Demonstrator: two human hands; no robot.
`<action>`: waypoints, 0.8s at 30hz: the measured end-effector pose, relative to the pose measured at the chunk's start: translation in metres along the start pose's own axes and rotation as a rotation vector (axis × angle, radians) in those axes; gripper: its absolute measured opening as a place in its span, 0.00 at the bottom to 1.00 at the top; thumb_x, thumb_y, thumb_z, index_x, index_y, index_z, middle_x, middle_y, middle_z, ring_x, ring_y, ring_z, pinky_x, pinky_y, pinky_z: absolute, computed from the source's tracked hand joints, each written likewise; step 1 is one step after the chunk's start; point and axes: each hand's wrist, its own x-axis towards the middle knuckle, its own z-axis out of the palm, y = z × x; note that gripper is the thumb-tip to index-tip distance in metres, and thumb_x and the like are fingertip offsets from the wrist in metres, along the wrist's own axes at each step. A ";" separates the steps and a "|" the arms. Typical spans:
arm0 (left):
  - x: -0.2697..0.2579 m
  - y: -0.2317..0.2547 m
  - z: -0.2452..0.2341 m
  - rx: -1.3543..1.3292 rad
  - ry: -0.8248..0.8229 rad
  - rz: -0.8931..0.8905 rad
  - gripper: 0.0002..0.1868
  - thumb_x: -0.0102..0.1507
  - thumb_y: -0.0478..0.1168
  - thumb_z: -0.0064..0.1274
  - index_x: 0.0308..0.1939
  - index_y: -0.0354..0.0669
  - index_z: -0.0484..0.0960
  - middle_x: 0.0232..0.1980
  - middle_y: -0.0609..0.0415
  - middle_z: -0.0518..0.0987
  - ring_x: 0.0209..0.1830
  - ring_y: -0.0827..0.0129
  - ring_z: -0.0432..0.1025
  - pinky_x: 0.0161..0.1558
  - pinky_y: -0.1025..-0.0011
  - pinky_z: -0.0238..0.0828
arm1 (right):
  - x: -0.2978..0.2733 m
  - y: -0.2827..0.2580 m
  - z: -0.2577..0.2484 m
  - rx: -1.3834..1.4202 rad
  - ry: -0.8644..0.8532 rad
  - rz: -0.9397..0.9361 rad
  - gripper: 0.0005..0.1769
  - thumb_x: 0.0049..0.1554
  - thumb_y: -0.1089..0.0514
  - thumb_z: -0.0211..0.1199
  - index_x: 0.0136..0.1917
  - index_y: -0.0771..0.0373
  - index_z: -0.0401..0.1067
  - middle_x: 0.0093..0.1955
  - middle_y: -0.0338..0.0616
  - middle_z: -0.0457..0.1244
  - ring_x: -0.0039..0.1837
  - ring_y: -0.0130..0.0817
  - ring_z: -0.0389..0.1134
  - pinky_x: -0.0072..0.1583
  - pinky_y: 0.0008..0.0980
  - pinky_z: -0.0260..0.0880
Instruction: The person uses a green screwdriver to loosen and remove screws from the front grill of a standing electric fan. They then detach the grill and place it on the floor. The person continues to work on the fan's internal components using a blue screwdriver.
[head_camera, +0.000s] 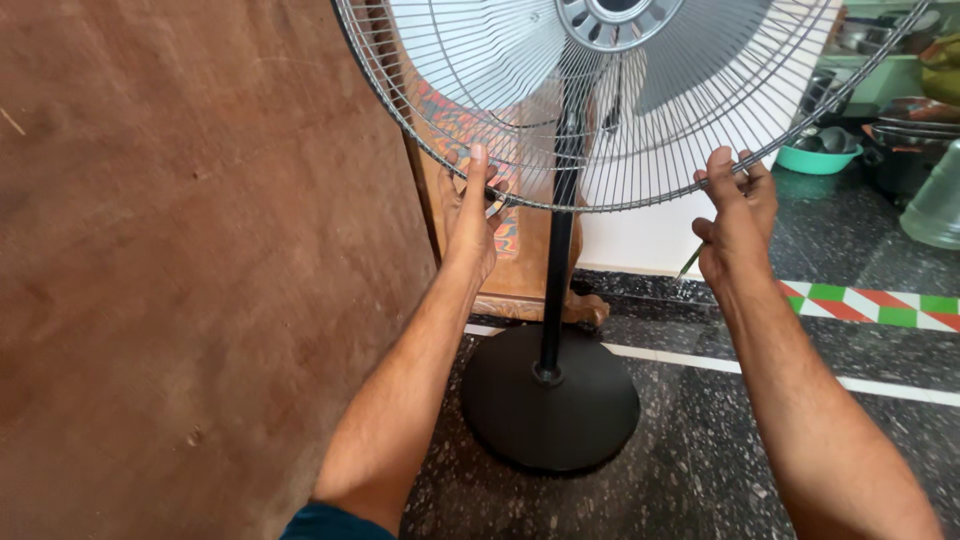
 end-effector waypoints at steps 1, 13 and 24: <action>0.000 -0.002 0.001 -0.004 0.006 -0.017 0.51 0.53 0.68 0.62 0.73 0.56 0.57 0.55 0.50 0.73 0.51 0.66 0.72 0.47 0.61 0.72 | 0.001 -0.001 -0.003 -0.010 0.001 0.004 0.46 0.55 0.35 0.72 0.74 0.58 0.55 0.54 0.30 0.58 0.59 0.23 0.65 0.42 0.26 0.57; 0.020 0.016 0.033 0.069 -0.038 0.004 0.61 0.48 0.73 0.61 0.76 0.53 0.52 0.65 0.43 0.70 0.61 0.58 0.69 0.50 0.53 0.72 | 0.030 -0.030 -0.005 -0.032 0.009 -0.012 0.41 0.54 0.32 0.71 0.68 0.56 0.59 0.63 0.35 0.60 0.62 0.28 0.66 0.43 0.28 0.54; 0.026 0.051 0.062 0.077 -0.059 0.028 0.65 0.46 0.74 0.60 0.77 0.49 0.48 0.66 0.38 0.69 0.64 0.58 0.67 0.49 0.54 0.73 | 0.039 -0.064 0.004 -0.004 -0.029 -0.077 0.38 0.54 0.31 0.71 0.63 0.57 0.62 0.60 0.37 0.62 0.63 0.28 0.66 0.40 0.23 0.54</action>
